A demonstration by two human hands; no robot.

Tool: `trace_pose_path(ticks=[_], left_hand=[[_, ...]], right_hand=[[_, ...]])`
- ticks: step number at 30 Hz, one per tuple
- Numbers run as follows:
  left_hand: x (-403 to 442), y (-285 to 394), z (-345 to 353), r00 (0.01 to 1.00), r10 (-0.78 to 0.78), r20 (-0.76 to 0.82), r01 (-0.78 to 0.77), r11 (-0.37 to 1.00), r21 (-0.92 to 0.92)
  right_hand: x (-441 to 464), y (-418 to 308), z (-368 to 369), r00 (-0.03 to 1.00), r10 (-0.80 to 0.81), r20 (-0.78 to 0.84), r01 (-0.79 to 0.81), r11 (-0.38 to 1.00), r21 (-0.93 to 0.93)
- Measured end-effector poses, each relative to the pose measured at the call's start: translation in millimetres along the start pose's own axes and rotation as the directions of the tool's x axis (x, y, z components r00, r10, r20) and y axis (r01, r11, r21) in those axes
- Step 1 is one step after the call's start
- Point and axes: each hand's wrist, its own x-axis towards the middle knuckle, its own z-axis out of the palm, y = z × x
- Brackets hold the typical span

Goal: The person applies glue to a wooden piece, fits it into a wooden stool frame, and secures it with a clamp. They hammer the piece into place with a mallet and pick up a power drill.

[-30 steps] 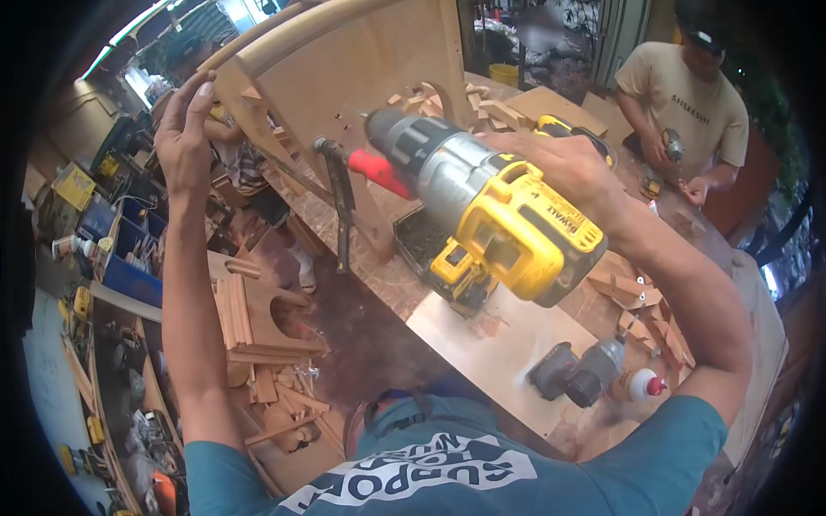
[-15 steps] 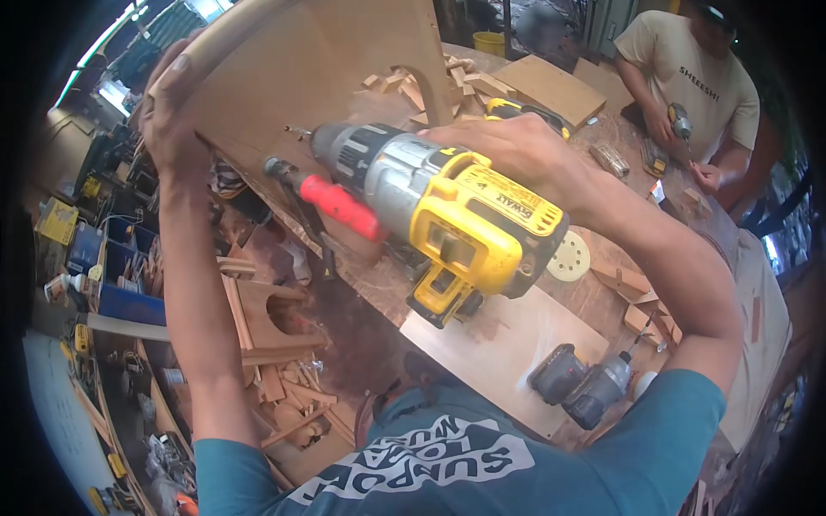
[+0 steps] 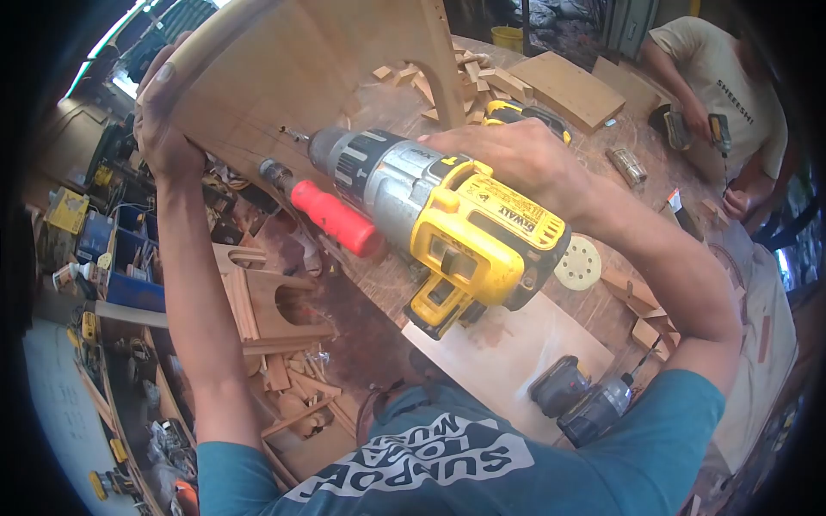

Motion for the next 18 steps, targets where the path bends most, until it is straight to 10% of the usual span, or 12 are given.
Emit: trace_pose_path(ticks=[18], left_hand=[[2,-22,-18,1.000,0.020,0.002,-0.020,0.994,-0.105]], right_hand=[[-36,-153,-88,0.856,0.400,-0.326,-0.514,0.719,-0.468]])
